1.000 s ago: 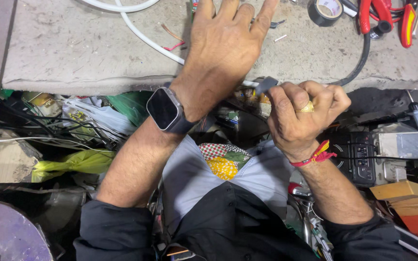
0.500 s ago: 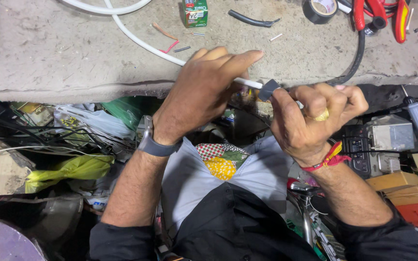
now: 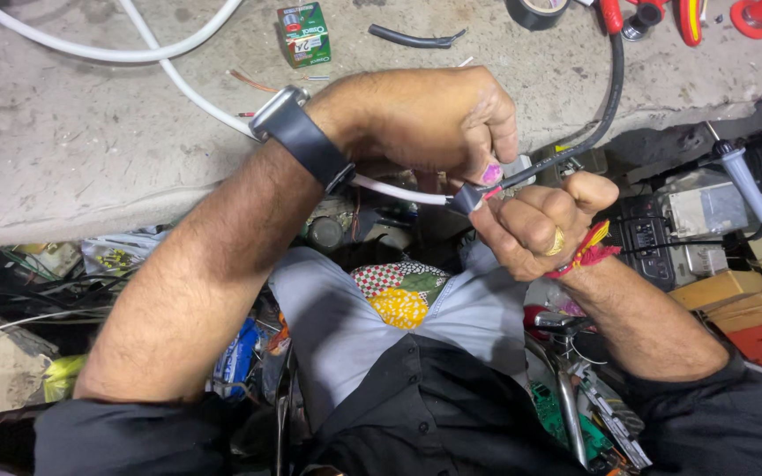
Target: The person solders exposed wire ends using a soldering iron, then wraps the connections with black electrical tape. They handle a white cable and a black cable, applying solder to the exposed copper strands and securing the joint with tape.
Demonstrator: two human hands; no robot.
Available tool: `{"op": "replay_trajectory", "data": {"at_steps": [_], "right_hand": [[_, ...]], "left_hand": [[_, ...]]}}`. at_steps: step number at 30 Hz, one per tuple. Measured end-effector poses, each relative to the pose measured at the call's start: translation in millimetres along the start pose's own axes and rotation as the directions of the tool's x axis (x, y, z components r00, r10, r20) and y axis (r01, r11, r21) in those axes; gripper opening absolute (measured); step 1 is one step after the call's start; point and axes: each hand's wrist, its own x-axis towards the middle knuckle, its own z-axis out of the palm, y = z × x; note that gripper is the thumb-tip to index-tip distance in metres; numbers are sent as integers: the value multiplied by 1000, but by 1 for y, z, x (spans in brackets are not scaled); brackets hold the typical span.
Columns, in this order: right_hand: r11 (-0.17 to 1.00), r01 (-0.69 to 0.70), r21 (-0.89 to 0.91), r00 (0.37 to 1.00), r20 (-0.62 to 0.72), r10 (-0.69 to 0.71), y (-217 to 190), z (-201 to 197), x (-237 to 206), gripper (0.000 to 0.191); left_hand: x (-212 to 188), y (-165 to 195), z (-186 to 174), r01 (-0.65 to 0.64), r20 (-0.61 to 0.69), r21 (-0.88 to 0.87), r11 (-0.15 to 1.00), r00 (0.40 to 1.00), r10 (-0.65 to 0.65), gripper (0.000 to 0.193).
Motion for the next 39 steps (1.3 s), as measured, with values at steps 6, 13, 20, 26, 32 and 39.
{"op": "replay_trajectory", "data": {"at_steps": [6,13,20,26,32,39], "right_hand": [[1000,3,7,999,43,-3,2,0,-3,30],[986,-143,89,989,-15,145,-2,19,-5,32],[898,-341,280,928,255,273,6,6,17,31],[780,-463,422,874,366,320,17,-10,45,16],[816,-473,333,858,386,340,5,-19,57,31],[730,-570,377,806,85,585,-23,4,42,30]], "left_hand": [[7,24,0,24,-70,294,955,998,-4,45],[-2,25,10,168,-316,207,964,944,-97,59],[7,11,3,133,-269,280,951,961,-56,52],[13,3,-2,132,-283,229,964,957,-64,56],[14,-3,3,226,-308,61,972,931,-197,57],[15,-8,-3,131,-372,-142,981,912,-175,46]]}}
